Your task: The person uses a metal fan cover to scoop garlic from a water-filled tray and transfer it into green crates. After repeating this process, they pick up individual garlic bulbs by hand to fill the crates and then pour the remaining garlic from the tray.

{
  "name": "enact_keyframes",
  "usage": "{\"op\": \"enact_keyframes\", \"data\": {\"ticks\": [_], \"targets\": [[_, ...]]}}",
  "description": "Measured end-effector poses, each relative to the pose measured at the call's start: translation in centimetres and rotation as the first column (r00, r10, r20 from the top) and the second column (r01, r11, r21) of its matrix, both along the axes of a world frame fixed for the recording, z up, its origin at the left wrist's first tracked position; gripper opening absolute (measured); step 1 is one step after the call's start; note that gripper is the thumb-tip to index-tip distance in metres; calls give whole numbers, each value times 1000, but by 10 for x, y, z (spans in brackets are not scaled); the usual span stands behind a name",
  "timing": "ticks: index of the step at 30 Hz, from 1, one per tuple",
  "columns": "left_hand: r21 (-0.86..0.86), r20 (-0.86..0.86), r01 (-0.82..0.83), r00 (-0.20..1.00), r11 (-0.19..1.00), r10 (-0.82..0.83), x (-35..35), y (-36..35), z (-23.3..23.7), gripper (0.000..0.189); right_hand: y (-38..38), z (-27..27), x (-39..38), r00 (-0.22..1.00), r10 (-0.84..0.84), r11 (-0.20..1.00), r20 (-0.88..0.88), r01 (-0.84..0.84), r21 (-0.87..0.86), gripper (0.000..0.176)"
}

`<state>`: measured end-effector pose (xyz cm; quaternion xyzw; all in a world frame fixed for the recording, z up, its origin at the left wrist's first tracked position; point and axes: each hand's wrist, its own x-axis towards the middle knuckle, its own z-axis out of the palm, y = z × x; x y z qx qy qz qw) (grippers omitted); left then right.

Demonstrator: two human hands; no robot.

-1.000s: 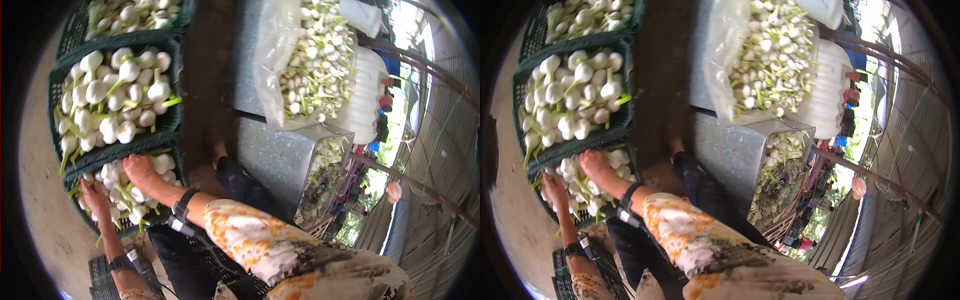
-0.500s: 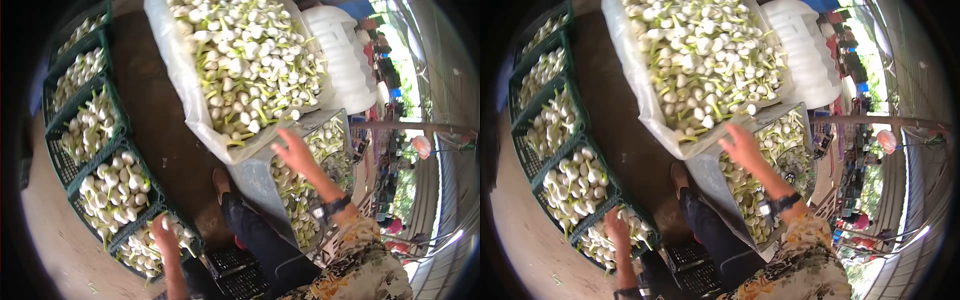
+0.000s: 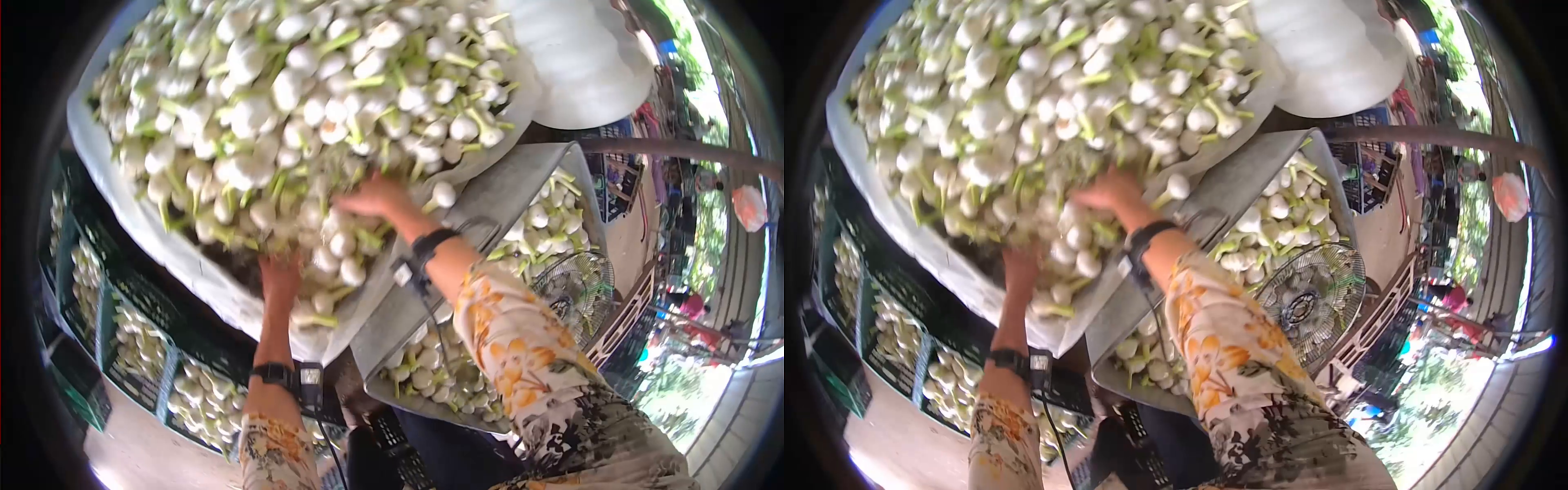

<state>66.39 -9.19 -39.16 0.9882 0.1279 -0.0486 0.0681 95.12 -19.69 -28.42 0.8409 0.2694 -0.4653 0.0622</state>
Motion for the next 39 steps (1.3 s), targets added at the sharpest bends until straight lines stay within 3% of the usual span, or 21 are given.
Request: {"op": "enact_keyframes", "data": {"ticks": [2, 4, 6, 8, 9, 10, 12, 15, 18, 19, 20, 22, 23, 24, 26, 27, 29, 32, 35, 38, 39], "targets": [[-438, -480, -596, 788, 673, 385, -6, -13, 1, 44, 9, 20, -16, 979, -38, 999, -199, 44, 24, 90], [-486, -438, -671, 741, 559, 509, 24, -21, 68, 36, 7, 18, -11, 941, 97, 984, -324, -41, 173, 73], [-361, -491, -724, 683, 587, 541, 44, -18, 115, 32, 5, 54, 22, 949, -75, 929, -307, 178, 325, 48], [-332, -1, -502, 847, 799, 532, 62, -32, 148, 34, -13, 70, 60, 903, -338, 855, 265, 176, 489, 28], [-423, 125, -366, 882, 829, 454, 74, -41, 154, 37, -34, 70, 90, 818, -169, 856, 549, -154, 493, 25], [-494, 261, -218, 886, 842, 383, 89, -49, 155, 41, -43, 68, 117, 820, -347, 836, 455, 50, 547, 24], [-536, 151, -155, 950, 830, 275, 114, -68, 152, 47, -47, 66, 142, 880, -165, 950, 446, 20, 313, 27], [-393, -89, -130, 991, 911, 103, 125, -77, 111, 46, -24, 55, 90, 953, -42, 951, 300, -54, 306, 33], [-478, -350, -252, 933, 841, 80, 127, -67, 98, 38, -10, -18, 44, 756, 140, 983, 640, -186, 5, 51], [-551, -480, -357, 875, 754, 64, 124, -58, 87, 31, -15, -46, 36, 797, 17, 997, 604, -56, 44, 53], [-568, -416, -252, 909, 784, -9, 119, -45, 73, 29, -17, -77, 33, 816, -106, 994, 569, 69, 86, 55], [-581, -300, -29, 937, 814, -181, 103, -20, 52, 27, -10, -67, 30, 906, -247, 951, 345, 159, 264, 57], [-496, -394, 59, 874, 866, -285, 106, -4, 71, 31, -18, -14, 27, 960, -237, 904, 148, 162, 397, 57], [-675, -362, -226, 931, 703, -48, 103, 6, 93, 36, -17, 41, 29, 982, -185, 830, -34, 175, 529, 58], [-849, -461, -525, 789, 58, 406, 92, 18, 130, 46, -13, 113, 8, 892, -337, 633, -302, 452, 628, 58], [-900, -423, -420, 783, -116, 456, 91, 15, 136, 62, -13, 138, -6, 812, -364, 486, -456, 583, 651, 57], [-525, -682, -370, 721, -767, 119, 112, 17, 225, 65, -12, 174, -37, 678, -363, 275, -639, 733, 622, 55], [-301, -504, -77, 859, -951, 90, 134, 8, 284, 66, -8, 202, -76, 741, -365, 209, -564, 655, 726, 54], [-552, -509, -57, 813, -832, 282, 127, 4, 294, 55, -19, 219, -99, 909, -412, 410, 69, 117, 904, 51], [-575, -555, -11, 740, -818, 380, 119, -14, 309, 43, -34, 238, -123, 831, -555, 344, -29, 261, 902, 42], [-633, -549, -9, 711, -774, 440, 117, -21, 315, 37, -36, 238, -129, 814, -578, 301, 53, 153, 941, 39]]}}
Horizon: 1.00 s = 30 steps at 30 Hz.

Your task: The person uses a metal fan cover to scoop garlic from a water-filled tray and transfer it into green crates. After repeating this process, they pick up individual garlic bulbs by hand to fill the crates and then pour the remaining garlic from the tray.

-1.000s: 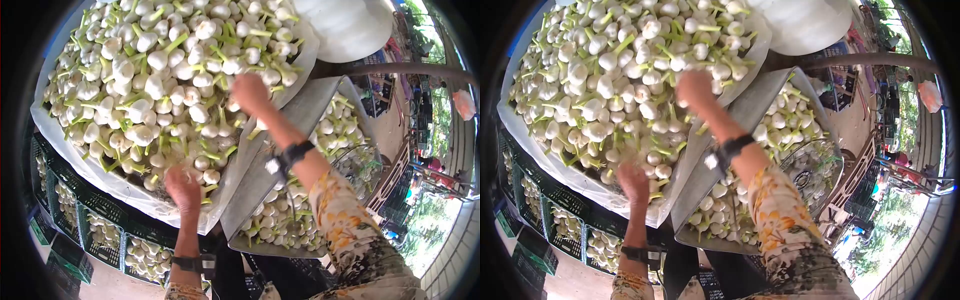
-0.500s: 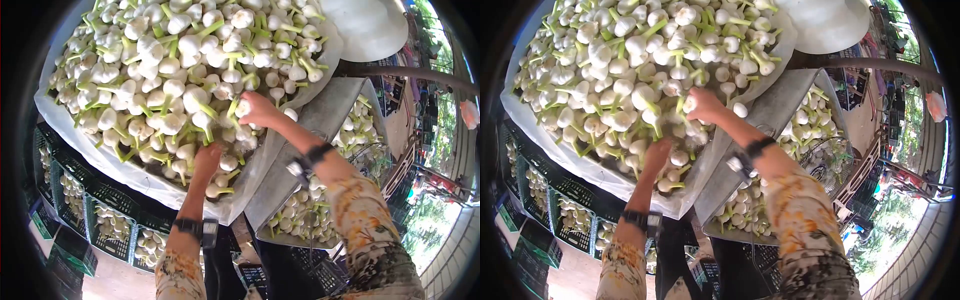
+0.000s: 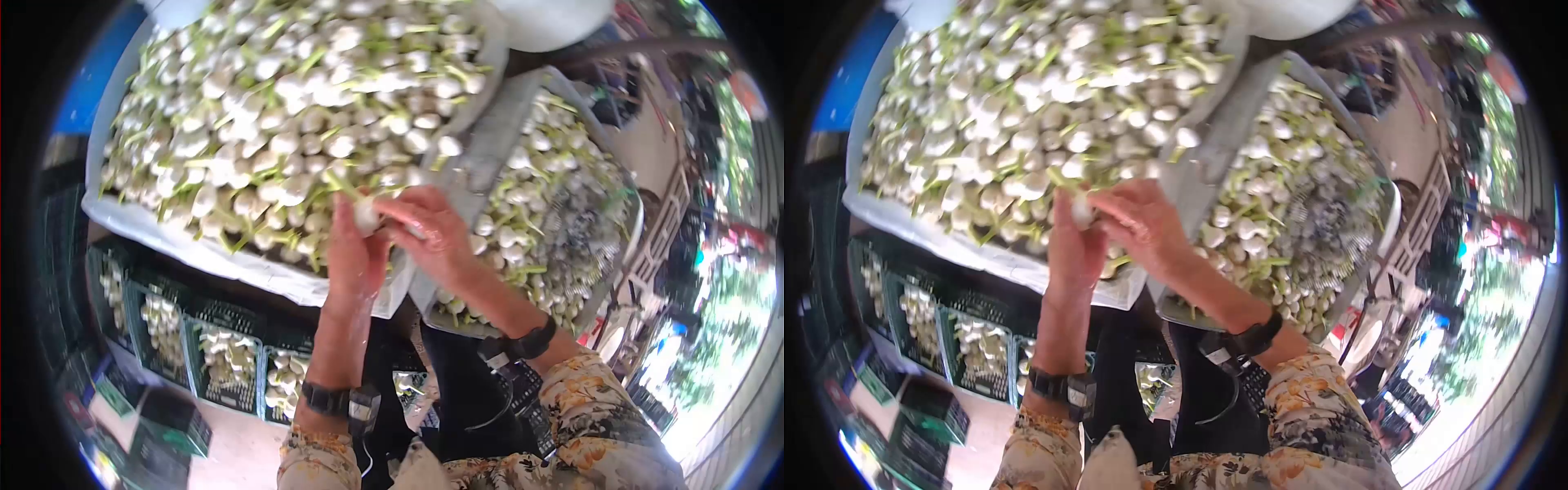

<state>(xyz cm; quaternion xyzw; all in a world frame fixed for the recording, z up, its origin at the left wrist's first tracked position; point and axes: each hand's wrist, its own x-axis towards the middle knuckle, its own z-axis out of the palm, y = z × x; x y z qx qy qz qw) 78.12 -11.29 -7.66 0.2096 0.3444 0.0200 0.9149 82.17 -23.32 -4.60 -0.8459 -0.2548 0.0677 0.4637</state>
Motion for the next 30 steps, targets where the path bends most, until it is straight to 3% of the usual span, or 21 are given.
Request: {"op": "enact_keyframes", "data": {"ticks": [1, 2, 3, 4, 5, 8, 9, 10, 12, 13, 14, 15, 17, 20, 23, 24, 26, 27, 28, 29, 30], "targets": [[27, 31, 24, 999, 999, -25, -2, -5, 3, 36, -4, -7, -8, 988, -80, 985, -131, 98, 140, 33], [31, 71, 68, 995, 997, -70, -3, -12, 5, 35, -13, 2, -7, 997, -72, 983, -14, 73, 169, 24], [4, -3, 111, 994, 994, -111, -6, -20, 7, 35, -28, -4, -11, 997, -37, 970, 66, 21, 240, 20], [37, -87, 121, 989, 992, -118, -4, -33, 23, 34, -42, 1, -17, 994, -63, 979, 85, 45, 200, 22], [64, -21, 157, 988, 986, -156, -8, -45, 30, 32, -55, 19, -19, 994, -90, 990, 67, 82, 115, 19], [92, -58, 248, 968, 964, -243, -11, -86, 54, 32, -98, 36, -47, 989, -136, 969, -52, 144, 202, 9], [116, -112, 280, 957, 953, -268, -11, -104, 62, 33, -110, 46, -52, 988, -116, 961, -103, 138, 241, 7], [56, 0, 371, 929, 927, -371, -11, -123, 66, 33, -127, 56, -57, 999, 3, 990, 39, -8, 142, 5], [-12, 174, 538, 831, 843, -528, -20, -156, 68, 34, -170, 70, -76, 994, -27, 984, -103, 45, 175, 7], [30, 65, 543, 837, 839, -544, -23, -169, 61, 33, -188, 76, -87, 982, -6, 976, -188, 47, 215, 8], [128, -54, 407, 913, 904, -404, -19, -196, 70, 33, -220, 106, -91, 954, -38, 959, -296, 118, 258, 11], [127, 59, 383, 918, 915, -392, -19, -213, 71, 30, -253, 121, -99, 953, -128, 967, -274, 181, 178, 7], [-149, -34, 252, 965, 956, -259, -15, -230, 81, 28, -329, 137, -120, 845, -331, 869, -419, 446, 214, 9], [-4, 43, 180, 983, 984, -180, -19, -199, 40, 31, -470, 153, -150, 604, -686, 634, -406, 770, 73, 11], [344, -221, 177, 970, 922, -103, -13, -134, 12, 39, -612, 148, -192, 376, -909, 415, -179, 853, -315, 21], [504, -374, 238, 927, 830, -38, -9, -111, 3, 43, -645, 134, -217, 439, -895, 335, 80, 780, -529, 24], [685, -645, 527, 760, 504, 82, 4, -89, -9, 50, -698, 95, -258, 636, -633, 4, 441, 572, -820, 30], [800, -596, 598, 802, 60, -39, 16, -78, -43, 49, -717, 82, -272, 596, -735, 150, 323, 608, -780, 39], [783, -577, 484, 799, -390, -166, 25, -46, -101, 48, -723, 66, -271, 564, -795, 246, 223, 636, -732, 40], [624, -605, 229, 746, -747, -277, 27, -30, -132, 48, -723, 48, -273, 536, -838, 339, 99, 655, -676, 41], [821, -563, 470, 762, -326, -319, 48, -85, -102, 50, -722, 16, -266, 453, -891, 336, 1, 662, -670, 43]]}}
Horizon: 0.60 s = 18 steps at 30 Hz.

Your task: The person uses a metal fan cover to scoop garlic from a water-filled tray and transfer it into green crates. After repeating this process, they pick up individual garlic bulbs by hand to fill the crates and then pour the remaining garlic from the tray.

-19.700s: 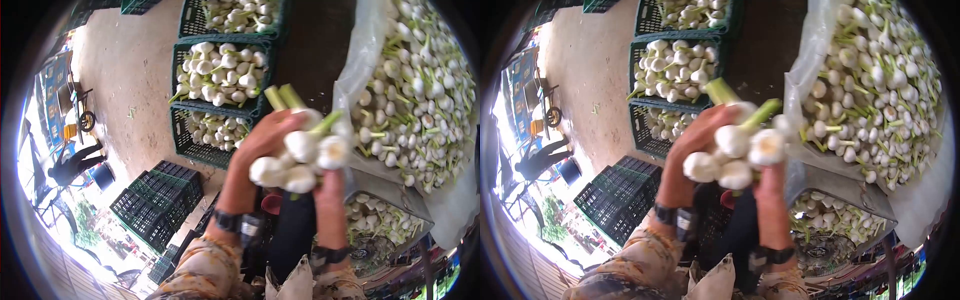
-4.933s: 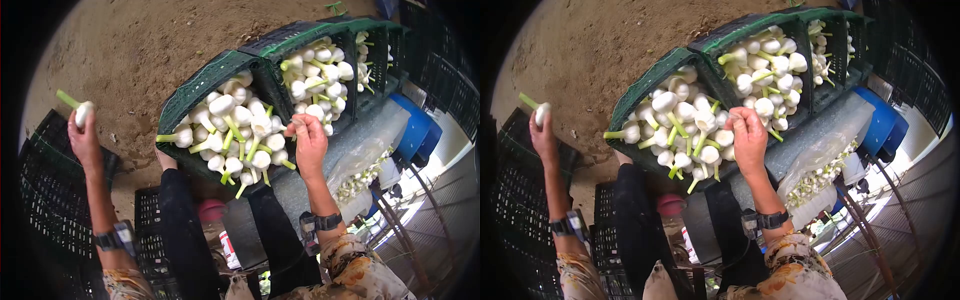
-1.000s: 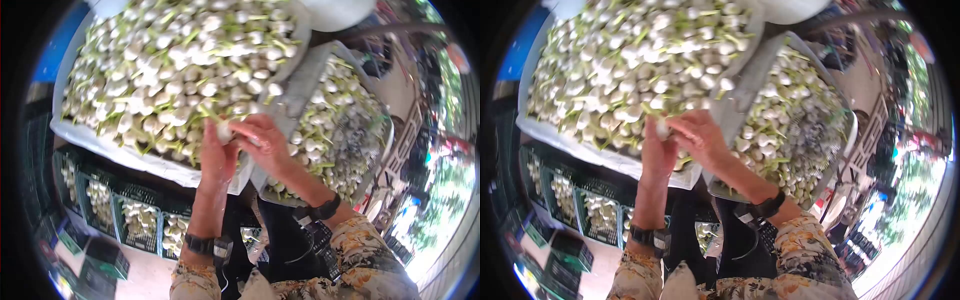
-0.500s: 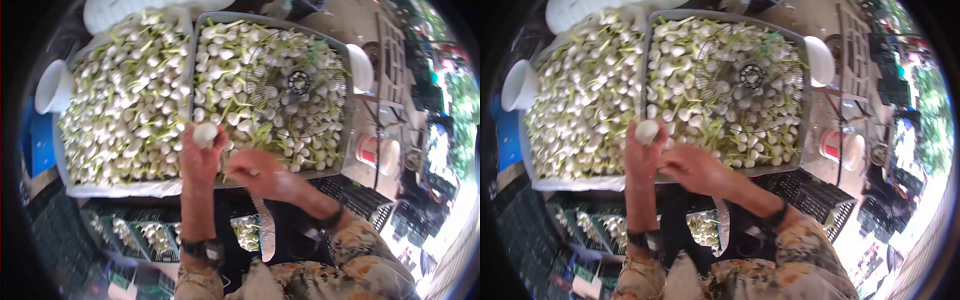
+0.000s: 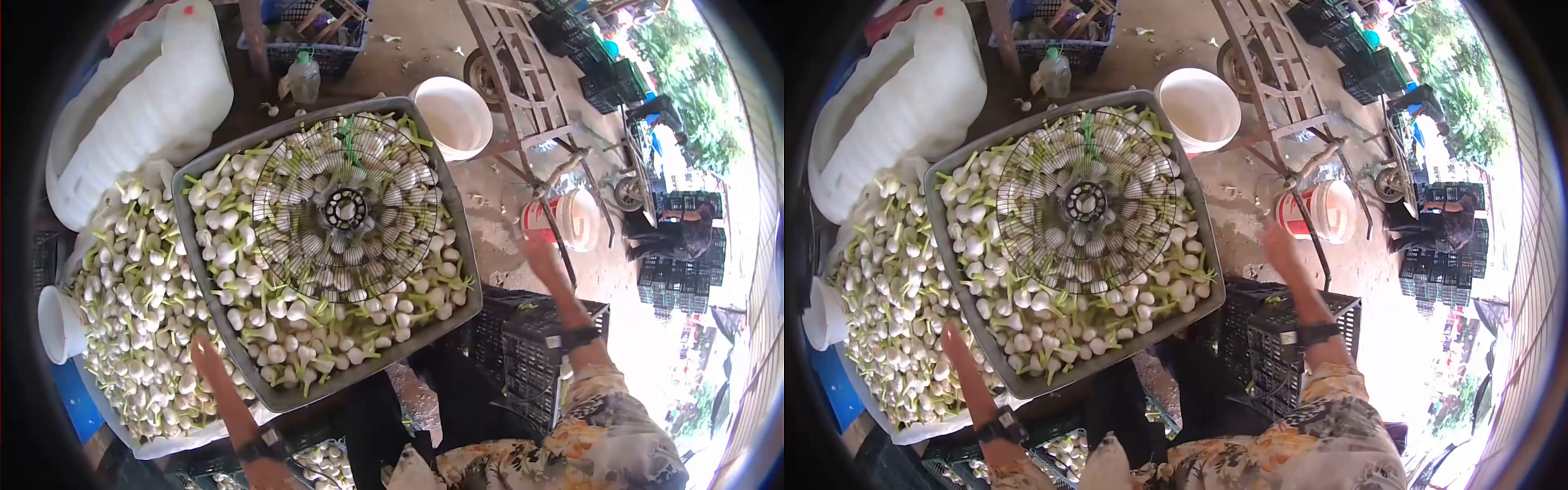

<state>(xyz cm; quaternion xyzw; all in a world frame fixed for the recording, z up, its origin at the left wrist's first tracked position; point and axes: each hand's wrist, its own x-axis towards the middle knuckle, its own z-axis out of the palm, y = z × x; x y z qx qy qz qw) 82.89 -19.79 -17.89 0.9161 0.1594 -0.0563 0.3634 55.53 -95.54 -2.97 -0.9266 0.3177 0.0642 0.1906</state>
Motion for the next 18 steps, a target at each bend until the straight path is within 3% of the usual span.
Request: {"op": "enact_keyframes", "data": {"ticks": [1, 2, 4, 6, 7, 9, 10, 11, 12, 13, 14, 15, 16, 17, 18], "targets": [[152, 26, 7, 1000, 988, -11, 17, -62, 39, 53, 8, -30, 17, 995, -95, 991, -33, 98, 93, 46], [351, -49, 152, 988, 924, -144, 41, -84, 43, 56, 31, -41, 41, 991, -131, 988, -36, 133, 73, 53], [150, 49, 145, 987, 978, -154, 79, -131, 47, 63, 57, -74, 84, 986, -165, 986, 7, 165, 3, 64], [256, 6, 80, 996, 963, -84, 117, -146, 26, 71, 68, -135, 110, 980, -175, 979, 98, 184, -91, 71], [282, -37, 33, 999, 959, -23, 132, -147, 20, 73, 73, -133, 127, 977, -213, 974, 35, 215, -77, 73], [377, -91, 144, 989, 915, -118, 154, -131, 12, 73, 75, -123, 142, 942, -311, 950, -127, 305, -61, 75], [419, -149, 224, 973, 880, -176, 162, -116, -1, 73, 72, -128, 143, 947, -311, 949, -76, 306, -73, 53], [420, -137, 206, 977, 884, -163, 173, -91, -30, 67, 73, -113, 150, 928, -360, 930, -100, 365, 39, 40], [471, -77, 201, 979, 859, -187, 173, -79, -42, 60, 65, -145, 131, 999, 40, 943, -3, -39, -331, 25], [403, -63, 225, 974, 887, -218, 170, -75, -39, 55, 63, -141, 128, 916, 209, 774, -342, -369, -515, 20], [509, -73, 226, 973, 830, -220, 172, -72, -41, 52, 63, -135, 125, 733, 295, 463, -613, -671, -580, 17], [487, -66, 203, 978, 849, -195, 173, -80, -30, 52, 59, -141, 129, 663, 276, 554, -696, -701, -449, 13], [398, -57, 263, 963, 879, -262, 185, -55, -46, 53, 63, -144, 131, 922, 76, 901, -380, -227, -371, 13], [351, -62, 304, 951, 886, -302, 190, -53, -44, 54, 59, -176, 131, 989, -123, 983, -79, 111, -150, 14], [370, -100, 311, 950, 876, -295, 197, -44, -47, 54, 54, -207, 130, 902, -362, 931, 237, 334, 149, 15]]}}
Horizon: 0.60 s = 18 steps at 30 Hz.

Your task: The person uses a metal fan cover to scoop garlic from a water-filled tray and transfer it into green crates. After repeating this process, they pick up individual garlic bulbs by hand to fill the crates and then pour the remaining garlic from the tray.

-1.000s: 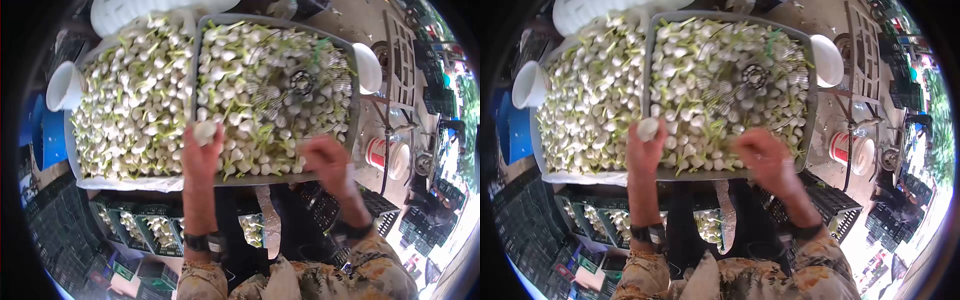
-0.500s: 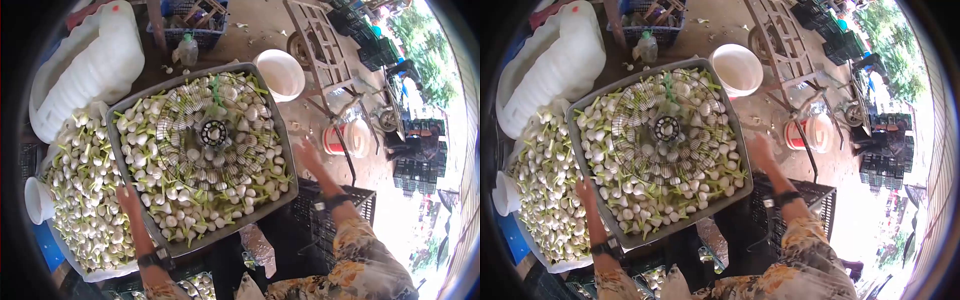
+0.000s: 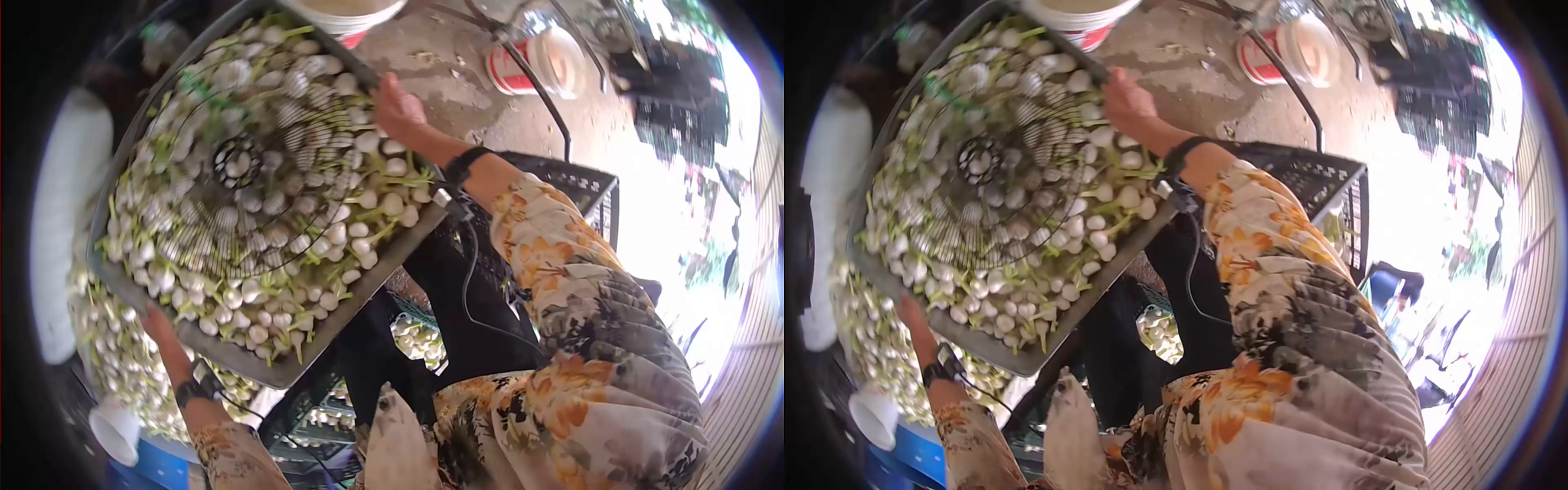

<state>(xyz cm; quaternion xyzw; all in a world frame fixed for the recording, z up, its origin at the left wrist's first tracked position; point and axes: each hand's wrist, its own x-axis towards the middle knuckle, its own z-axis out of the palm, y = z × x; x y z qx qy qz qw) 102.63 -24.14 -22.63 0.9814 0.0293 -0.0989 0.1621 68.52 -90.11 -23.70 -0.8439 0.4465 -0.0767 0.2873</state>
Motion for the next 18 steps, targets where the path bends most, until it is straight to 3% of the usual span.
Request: {"op": "enact_keyframes", "data": {"ticks": [2, 4, 5, 6, 8, 10, 11, 12, 13, 18], "targets": [[-176, -171, -106, 982, 979, 76, 12, 14, -5, 55, 7, 43, 6, 996, -5, 998, -86, 0, -57, 18], [-228, -289, -190, 950, 955, 120, 13, 13, 5, 58, 11, 66, 1, 994, 17, 998, -109, -23, -60, 24], [-457, -389, -243, 920, 856, 54, -7, -5, 33, 61, 11, 74, 0, 996, 14, 998, -93, -19, -55, 28], [-419, -481, -360, 867, 834, 133, -4, -9, 38, 54, 11, 77, -1, 997, 12, 999, -75, -16, -48, 29], [-335, -474, -342, 866, 878, 157, -5, -25, 48, 54, 12, 86, -4, 1000, 3, 1000, -19, -3, -15, 30], [-196, -299, -209, 943, 958, 145, 2, -15, 22, 59, 13, 96, -6, 999, -3, 1000, 37, 2, 28, 29], [-108, -200, -168, 969, 980, 144, 8, -1, 14, 62, 13, 99, -1, 1000, -17, 998, 3, 17, 60, 30], [-284, -195, -31, 980, 958, -26, 0, 7, 22, 61, 12, 100, 2, 999, -27, 995, -35, 30, 92, 30], [-21, -136, -73, 988, 997, 69, 2, 0, 15, 57, 13, 102, 2, 999, -13, 995, -47, 18, 94, 32], [140, -97, -129, 985, 982, 144, -29, -47, 43, 53, 13, 105, 13, 982, 1, 996, -187, 16, 92, 36]]}}
